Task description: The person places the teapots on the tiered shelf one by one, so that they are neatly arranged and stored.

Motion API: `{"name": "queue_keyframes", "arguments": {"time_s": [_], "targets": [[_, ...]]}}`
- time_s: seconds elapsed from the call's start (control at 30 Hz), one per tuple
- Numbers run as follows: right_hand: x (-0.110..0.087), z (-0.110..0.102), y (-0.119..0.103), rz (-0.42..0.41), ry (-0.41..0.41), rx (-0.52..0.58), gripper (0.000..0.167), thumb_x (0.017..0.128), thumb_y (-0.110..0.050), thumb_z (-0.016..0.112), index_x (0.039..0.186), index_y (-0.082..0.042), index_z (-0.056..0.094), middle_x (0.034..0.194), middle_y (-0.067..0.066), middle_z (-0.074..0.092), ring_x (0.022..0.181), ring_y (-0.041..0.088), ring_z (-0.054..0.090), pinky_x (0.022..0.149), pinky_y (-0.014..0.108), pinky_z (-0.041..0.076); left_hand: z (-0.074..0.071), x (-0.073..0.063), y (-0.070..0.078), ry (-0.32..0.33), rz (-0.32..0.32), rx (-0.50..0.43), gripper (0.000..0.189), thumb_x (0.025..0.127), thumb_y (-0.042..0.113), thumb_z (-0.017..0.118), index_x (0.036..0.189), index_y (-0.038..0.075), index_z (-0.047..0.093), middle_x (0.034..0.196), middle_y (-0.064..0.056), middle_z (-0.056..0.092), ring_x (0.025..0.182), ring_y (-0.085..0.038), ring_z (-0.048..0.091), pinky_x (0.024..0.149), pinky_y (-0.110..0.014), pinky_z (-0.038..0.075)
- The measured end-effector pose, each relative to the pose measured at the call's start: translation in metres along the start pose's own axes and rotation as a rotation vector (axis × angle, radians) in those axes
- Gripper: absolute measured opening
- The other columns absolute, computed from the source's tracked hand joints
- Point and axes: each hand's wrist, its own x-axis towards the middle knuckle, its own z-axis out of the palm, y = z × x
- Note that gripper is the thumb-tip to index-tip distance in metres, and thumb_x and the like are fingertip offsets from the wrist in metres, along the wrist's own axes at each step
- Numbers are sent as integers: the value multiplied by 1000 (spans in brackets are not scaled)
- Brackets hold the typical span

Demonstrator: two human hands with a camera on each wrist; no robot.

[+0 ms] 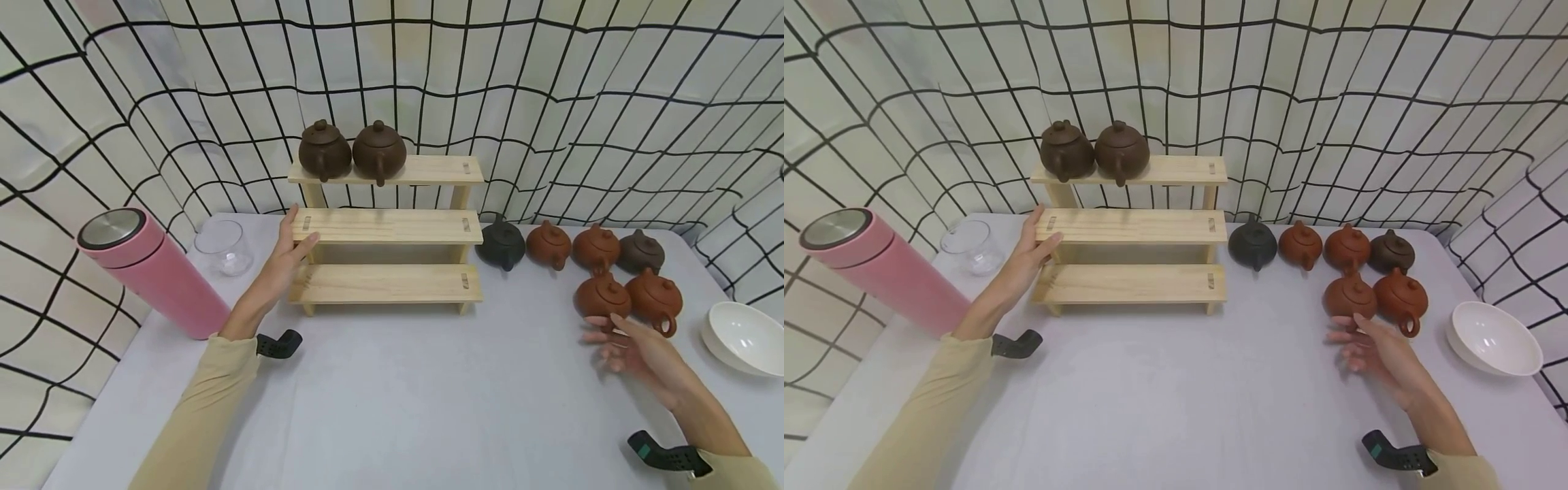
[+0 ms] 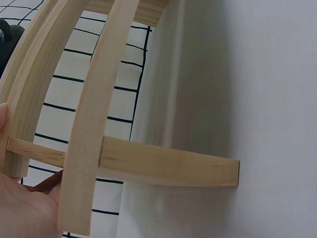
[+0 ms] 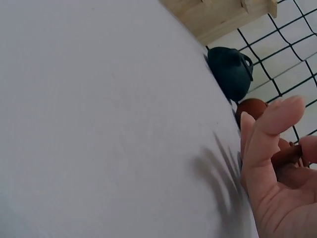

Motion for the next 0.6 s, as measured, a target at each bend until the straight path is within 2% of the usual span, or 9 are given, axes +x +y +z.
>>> {"name": "queue_keyframes", "arguments": {"time_s": [0.07,0.2,0.43,0.6], "targets": [[1,3,1,16,-10,93,41,116,-32,35,119,-23,75,110,-2,76,80,11,61,63,24,51,0,0,0,-1,-1,0,79,114,25,40,165,13,-19,172,-11,-21,158,-23,-16,127,-46,-6],[2,11,0,30,48,157,39,115,-34,38,113,-20,74,106,-2,73,79,12,59,62,25,49,0,0,0,-6,-3,11,79,114,27,39,165,14,-20,172,-10,-22,157,-22,-18,127,-46,-8],[3,27,-2,66,134,210,33,114,-35,41,108,-18,68,101,-2,66,82,13,58,67,26,49,-1,0,0,4,-1,20,79,114,27,38,165,13,-20,172,-10,-22,157,-22,-19,127,-47,-9],[1,36,-5,1,143,166,32,115,-34,40,110,-16,66,99,0,65,80,13,58,65,25,49,0,0,1,-4,-6,17,79,114,27,38,165,14,-20,172,-10,-22,157,-22,-19,127,-47,-8]]}}
